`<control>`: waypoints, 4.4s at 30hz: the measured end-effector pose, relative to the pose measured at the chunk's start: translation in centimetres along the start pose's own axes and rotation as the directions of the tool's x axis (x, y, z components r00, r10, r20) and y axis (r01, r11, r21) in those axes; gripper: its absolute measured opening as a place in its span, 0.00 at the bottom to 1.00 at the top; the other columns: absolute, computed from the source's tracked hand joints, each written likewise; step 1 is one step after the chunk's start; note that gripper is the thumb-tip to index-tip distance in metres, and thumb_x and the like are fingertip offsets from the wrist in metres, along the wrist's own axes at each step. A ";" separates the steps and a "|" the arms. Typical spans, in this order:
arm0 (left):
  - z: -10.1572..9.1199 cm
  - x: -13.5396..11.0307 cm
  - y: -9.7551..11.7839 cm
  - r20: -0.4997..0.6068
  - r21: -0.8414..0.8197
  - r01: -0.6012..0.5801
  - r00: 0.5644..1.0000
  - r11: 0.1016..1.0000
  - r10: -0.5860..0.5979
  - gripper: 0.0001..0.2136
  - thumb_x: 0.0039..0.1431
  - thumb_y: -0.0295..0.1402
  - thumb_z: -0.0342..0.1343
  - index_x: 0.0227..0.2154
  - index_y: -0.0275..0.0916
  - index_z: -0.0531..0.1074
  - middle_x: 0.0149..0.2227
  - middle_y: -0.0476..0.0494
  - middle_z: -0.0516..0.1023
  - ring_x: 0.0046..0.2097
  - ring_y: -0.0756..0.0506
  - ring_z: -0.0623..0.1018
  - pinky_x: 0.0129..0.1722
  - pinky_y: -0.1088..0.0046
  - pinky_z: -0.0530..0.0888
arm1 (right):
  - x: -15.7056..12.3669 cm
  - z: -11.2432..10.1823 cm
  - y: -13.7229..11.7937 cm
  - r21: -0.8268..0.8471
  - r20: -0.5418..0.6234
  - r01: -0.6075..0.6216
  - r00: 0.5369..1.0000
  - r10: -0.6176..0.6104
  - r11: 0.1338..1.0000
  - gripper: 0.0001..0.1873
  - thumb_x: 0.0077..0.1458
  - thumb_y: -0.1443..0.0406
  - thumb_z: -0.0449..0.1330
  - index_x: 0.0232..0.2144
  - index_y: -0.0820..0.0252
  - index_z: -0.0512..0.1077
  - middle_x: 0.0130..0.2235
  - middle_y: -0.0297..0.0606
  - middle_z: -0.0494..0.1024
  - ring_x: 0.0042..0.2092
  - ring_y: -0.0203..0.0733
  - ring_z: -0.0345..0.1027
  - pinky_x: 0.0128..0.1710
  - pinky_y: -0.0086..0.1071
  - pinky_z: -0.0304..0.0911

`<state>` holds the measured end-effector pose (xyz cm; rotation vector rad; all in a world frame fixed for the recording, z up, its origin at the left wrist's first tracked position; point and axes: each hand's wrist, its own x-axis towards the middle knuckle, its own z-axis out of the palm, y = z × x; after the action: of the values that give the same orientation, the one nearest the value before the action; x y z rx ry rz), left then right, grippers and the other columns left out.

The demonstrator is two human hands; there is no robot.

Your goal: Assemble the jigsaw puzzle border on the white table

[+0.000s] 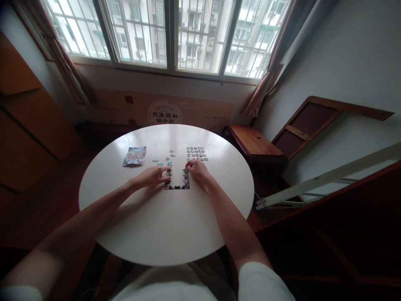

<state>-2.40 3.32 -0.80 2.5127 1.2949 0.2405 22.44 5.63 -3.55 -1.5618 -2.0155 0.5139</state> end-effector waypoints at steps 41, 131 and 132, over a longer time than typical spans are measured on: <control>0.2 0.2 0.0 -0.015 -0.014 -0.025 1.000 1.000 0.024 0.17 0.59 0.47 0.51 0.39 0.39 0.73 0.24 0.46 0.75 0.27 0.46 0.74 0.26 0.75 0.61 | 11.2 2.0 -3.6 -0.475 0.064 0.076 0.997 -0.052 0.877 0.08 0.55 0.65 0.61 0.35 0.60 0.79 0.44 0.49 0.73 0.49 0.54 0.57 0.50 0.44 0.53; 3.8 1.8 -0.7 -0.445 -0.242 -0.277 0.883 0.930 0.147 0.13 0.58 0.40 0.55 0.40 0.38 0.78 0.16 0.57 0.61 0.20 0.55 0.60 0.23 0.80 0.58 | -2.4 0.4 -2.8 0.596 0.121 -0.069 0.993 -0.004 0.800 0.21 0.42 0.50 0.66 0.27 0.65 0.77 0.24 0.37 0.75 0.26 0.35 0.64 0.28 0.30 0.59; 3.8 1.8 -0.8 -0.440 -0.259 -0.284 0.885 0.923 0.149 0.13 0.58 0.40 0.55 0.40 0.38 0.78 0.16 0.58 0.61 0.20 0.55 0.59 0.23 0.80 0.57 | -2.4 0.4 -2.7 0.592 0.126 -0.066 0.992 -0.012 0.803 0.21 0.42 0.50 0.66 0.27 0.65 0.77 0.24 0.37 0.74 0.27 0.35 0.64 0.28 0.30 0.59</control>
<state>-0.86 4.53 -4.63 2.3935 0.9931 1.0007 20.56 2.59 -2.66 -1.1803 -1.6715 1.1567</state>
